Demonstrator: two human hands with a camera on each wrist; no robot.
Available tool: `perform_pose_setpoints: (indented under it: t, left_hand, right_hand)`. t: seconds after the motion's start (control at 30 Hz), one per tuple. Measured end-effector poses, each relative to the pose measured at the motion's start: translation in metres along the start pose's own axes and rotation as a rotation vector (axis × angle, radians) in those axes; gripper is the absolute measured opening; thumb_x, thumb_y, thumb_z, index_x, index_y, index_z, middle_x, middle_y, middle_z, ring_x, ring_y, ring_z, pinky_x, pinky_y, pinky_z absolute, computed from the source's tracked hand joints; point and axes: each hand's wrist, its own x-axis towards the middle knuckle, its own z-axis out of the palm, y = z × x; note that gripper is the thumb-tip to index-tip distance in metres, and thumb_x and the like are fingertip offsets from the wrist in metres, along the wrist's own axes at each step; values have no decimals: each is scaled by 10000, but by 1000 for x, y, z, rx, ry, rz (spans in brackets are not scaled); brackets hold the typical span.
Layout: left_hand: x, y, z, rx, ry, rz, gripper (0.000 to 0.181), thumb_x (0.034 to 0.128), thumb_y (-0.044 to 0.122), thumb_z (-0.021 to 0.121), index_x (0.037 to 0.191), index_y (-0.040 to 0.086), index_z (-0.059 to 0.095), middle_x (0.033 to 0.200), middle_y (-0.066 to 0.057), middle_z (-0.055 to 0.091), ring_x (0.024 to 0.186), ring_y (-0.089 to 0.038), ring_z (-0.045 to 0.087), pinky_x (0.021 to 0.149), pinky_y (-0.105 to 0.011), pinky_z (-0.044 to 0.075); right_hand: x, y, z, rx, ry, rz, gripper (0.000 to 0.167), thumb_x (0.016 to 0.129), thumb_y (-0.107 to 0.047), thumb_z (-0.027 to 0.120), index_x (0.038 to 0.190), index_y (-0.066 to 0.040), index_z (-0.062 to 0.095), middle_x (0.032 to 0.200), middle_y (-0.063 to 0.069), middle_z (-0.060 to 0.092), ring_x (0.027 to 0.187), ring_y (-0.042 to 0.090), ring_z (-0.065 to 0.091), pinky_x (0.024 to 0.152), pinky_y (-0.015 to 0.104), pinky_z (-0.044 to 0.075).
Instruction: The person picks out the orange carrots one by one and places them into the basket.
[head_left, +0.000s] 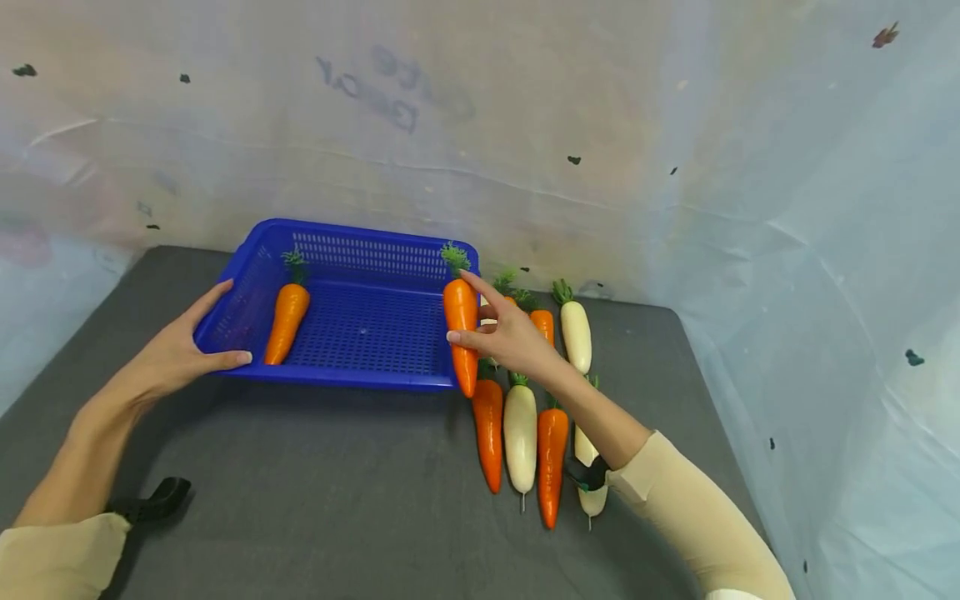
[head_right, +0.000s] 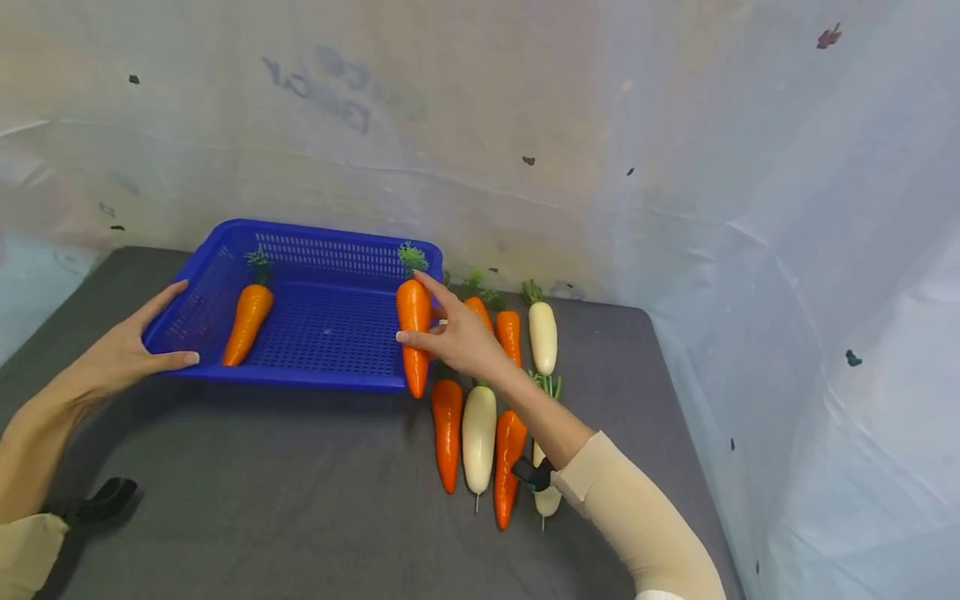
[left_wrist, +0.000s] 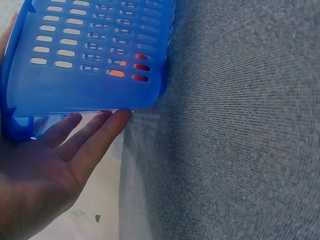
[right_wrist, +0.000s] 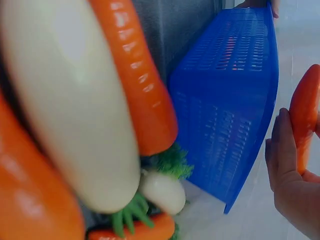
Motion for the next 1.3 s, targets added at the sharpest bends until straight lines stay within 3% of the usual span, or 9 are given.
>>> perform_pose_setpoints:
  t: [0.3, 0.47, 0.93, 1.3]
  left_hand:
    - [-1, -1, 0, -8, -3, 14, 1085, 909, 299, 725, 1569, 377, -132, 1606, -318, -63, 1333, -650, 179, 980, -812, 200]
    - [0, -2, 1, 3, -4, 21, 1098, 900, 290, 735, 1576, 356, -128, 1591, -351, -39, 1311, -655, 187, 976, -818, 194]
    - [2, -1, 0, 10, -13, 13, 1091, 911, 314, 720, 1563, 374, -152, 1602, -326, -69, 1329, -660, 174, 981, -817, 194]
    - [0, 0, 1, 4, 9, 30, 1094, 902, 288, 733, 1574, 362, -128, 1606, -314, -79, 1337, -669, 157, 978, -820, 187]
  right_hand:
    - [36, -7, 25, 32, -1, 3, 850, 895, -296, 756, 1570, -372, 246, 1161, 140, 616, 812, 222, 722, 694, 366, 611]
    - [52, -7, 37, 43, 3, 0, 855, 889, -310, 761, 1570, -374, 249, 1156, 140, 597, 816, 226, 713, 699, 359, 611]
    - [93, -20, 69, -59, 7, -50, 836, 900, -301, 750, 1584, -269, 272, 1166, 120, 617, 848, 169, 673, 670, 350, 609]
    - [118, -23, 102, -6, -18, 80, 822, 882, -272, 772, 1564, -316, 315, 1206, 130, 588, 790, 190, 680, 635, 419, 613]
